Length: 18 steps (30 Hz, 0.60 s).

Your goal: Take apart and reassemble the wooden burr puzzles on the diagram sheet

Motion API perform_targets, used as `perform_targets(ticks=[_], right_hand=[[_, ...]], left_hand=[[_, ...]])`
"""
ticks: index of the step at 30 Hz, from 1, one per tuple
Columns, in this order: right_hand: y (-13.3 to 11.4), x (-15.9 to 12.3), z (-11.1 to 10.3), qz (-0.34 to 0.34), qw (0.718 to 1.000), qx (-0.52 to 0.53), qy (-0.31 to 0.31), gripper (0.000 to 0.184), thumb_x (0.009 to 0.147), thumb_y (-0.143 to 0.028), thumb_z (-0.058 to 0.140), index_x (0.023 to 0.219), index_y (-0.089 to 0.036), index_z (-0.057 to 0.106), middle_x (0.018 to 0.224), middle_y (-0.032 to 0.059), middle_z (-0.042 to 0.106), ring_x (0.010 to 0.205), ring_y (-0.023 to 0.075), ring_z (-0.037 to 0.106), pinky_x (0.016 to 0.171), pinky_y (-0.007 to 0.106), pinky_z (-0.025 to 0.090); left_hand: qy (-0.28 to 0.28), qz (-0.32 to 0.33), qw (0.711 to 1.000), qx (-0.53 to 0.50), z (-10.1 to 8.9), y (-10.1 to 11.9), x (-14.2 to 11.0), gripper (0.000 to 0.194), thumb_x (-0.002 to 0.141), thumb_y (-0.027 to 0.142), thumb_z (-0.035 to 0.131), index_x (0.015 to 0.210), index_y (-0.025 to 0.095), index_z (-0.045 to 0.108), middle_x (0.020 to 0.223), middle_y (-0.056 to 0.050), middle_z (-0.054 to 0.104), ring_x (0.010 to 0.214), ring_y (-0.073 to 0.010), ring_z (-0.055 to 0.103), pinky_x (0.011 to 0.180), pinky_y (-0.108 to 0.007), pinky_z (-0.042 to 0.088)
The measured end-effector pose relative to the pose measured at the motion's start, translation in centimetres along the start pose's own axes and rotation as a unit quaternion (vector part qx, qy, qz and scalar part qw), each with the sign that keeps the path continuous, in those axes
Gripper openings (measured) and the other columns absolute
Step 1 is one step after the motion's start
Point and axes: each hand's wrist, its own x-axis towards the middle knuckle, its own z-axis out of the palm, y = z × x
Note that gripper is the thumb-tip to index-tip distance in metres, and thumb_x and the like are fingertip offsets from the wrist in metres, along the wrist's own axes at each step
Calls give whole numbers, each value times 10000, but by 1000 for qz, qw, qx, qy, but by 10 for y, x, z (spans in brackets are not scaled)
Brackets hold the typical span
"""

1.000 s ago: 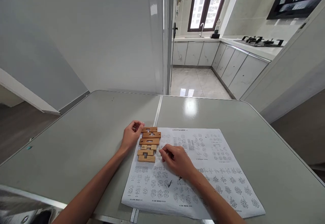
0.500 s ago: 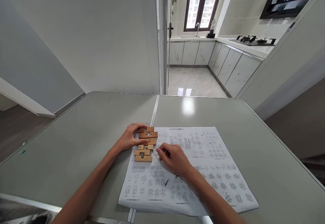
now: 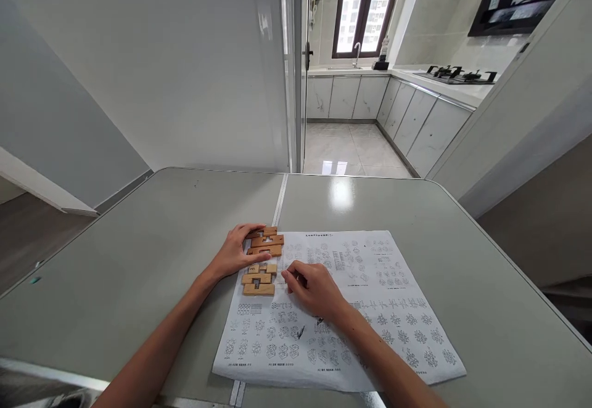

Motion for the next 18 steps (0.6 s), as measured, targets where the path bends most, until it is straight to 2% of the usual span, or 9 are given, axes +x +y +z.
perform_targets(ticks=[2, 9, 14, 18], right_hand=[[0, 0, 0, -1, 1000, 1, -1, 304, 1049, -329, 517, 775, -226, 601, 642, -23, 701, 507, 122, 523, 557, 262, 376], [2, 1, 0, -3, 1000, -8, 0, 291, 1048, -315, 518, 784, -226, 603, 653, -22, 710, 521, 125, 524, 570, 264, 386], [4, 0, 1, -6, 1000, -21, 4, 293, 1047, -308, 523, 778, -224, 602, 648, -25, 706, 524, 122, 519, 580, 259, 399], [2, 0, 1, -5, 1000, -26, 2, 298, 1050, -303, 522, 773, -227, 601, 647, -25, 708, 520, 120, 520, 578, 255, 403]], left_hand=[[-3, 4, 1000, 6, -1, 0, 0, 745, 711, 593, 871, 1348, 295, 625, 1314, -78, 679, 1242, -338, 608, 1076, -507, 490], [23, -1, 1000, 10, 2, -5, 0, 724, 703, 592, 875, 1312, 282, 634, 1307, -85, 679, 1251, -345, 606, 1081, -520, 486], [27, 35, 999, 19, 1, -2, 0, 695, 738, 571, 865, 1305, 275, 595, 1310, -78, 684, 1231, -333, 626, 1123, -538, 445], [18, 50, 998, -17, 1, 1, 0, 634, 779, 517, 851, 1299, 273, 584, 1328, -86, 679, 1239, -312, 644, 1098, -500, 495]])
